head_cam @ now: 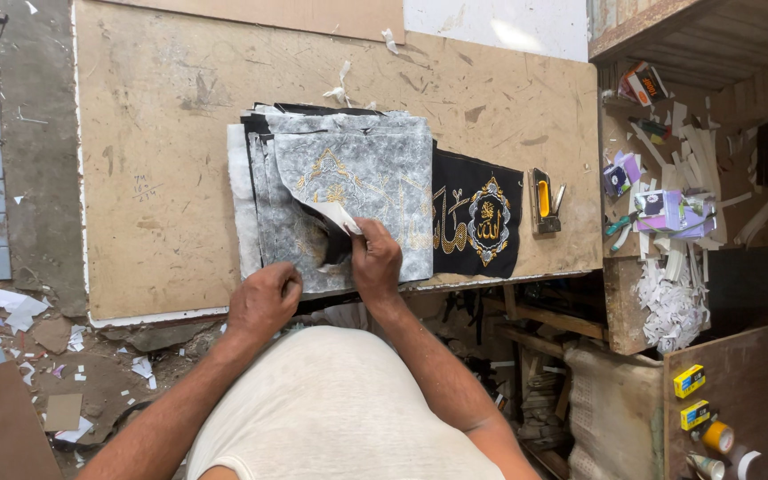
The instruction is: The person repeatedly peels a white backing layer from the surface of stacked black fabric pieces with gold embroidery. They handle the pieces one at a time, flip them, and remove the backing by hand, then stack the treated pieces on the table.
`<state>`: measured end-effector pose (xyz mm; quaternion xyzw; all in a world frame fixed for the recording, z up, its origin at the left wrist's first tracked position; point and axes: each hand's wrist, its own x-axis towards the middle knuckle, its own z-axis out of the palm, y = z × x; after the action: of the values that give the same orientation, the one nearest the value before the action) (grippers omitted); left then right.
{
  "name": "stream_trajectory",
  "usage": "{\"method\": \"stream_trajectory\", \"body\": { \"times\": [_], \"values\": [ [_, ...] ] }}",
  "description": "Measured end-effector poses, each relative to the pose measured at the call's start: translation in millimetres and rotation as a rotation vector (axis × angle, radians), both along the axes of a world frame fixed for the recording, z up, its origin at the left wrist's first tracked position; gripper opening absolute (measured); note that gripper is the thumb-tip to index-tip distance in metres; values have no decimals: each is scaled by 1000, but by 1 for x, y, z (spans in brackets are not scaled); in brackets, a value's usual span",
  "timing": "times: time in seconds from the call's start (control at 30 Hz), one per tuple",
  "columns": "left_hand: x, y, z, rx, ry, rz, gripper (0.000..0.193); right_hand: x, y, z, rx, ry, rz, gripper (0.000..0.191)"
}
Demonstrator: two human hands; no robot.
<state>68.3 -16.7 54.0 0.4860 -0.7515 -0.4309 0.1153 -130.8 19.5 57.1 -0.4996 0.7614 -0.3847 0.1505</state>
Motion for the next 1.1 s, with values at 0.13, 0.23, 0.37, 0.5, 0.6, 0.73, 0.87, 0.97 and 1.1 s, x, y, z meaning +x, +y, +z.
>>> {"method": "stream_trajectory", "body": {
  "times": [0.13,0.23,0.37,0.5,0.6,0.73,0.87,0.97,1.1],
  "values": [
    [3,-7,14,199,128,92,29,2,5,7,-55,174,212,8],
    [-5,-14,22,250,147,94,64,10,4,12,-53,323,302,15],
    [-14,-14,19,252,-56,80,82,9,3,17,-74,343,299,21],
    [-19,-12,11,147,61,-1,57,2,2,16,-38,283,278,21],
    [-22,-12,14,255,3,34,77,0,-1,12,-30,173,243,18],
    [-27,-18,26,260,44,26,75,-5,-1,13,-57,197,184,18],
    [-26,-22,30,310,75,3,76,-9,3,12,-114,267,176,19],
    [-23,-23,20,349,59,1,75,-9,5,2,-22,268,175,19],
    [-15,-23,6,268,18,-38,60,-26,9,-19,-116,363,94,21]
  ]
}}
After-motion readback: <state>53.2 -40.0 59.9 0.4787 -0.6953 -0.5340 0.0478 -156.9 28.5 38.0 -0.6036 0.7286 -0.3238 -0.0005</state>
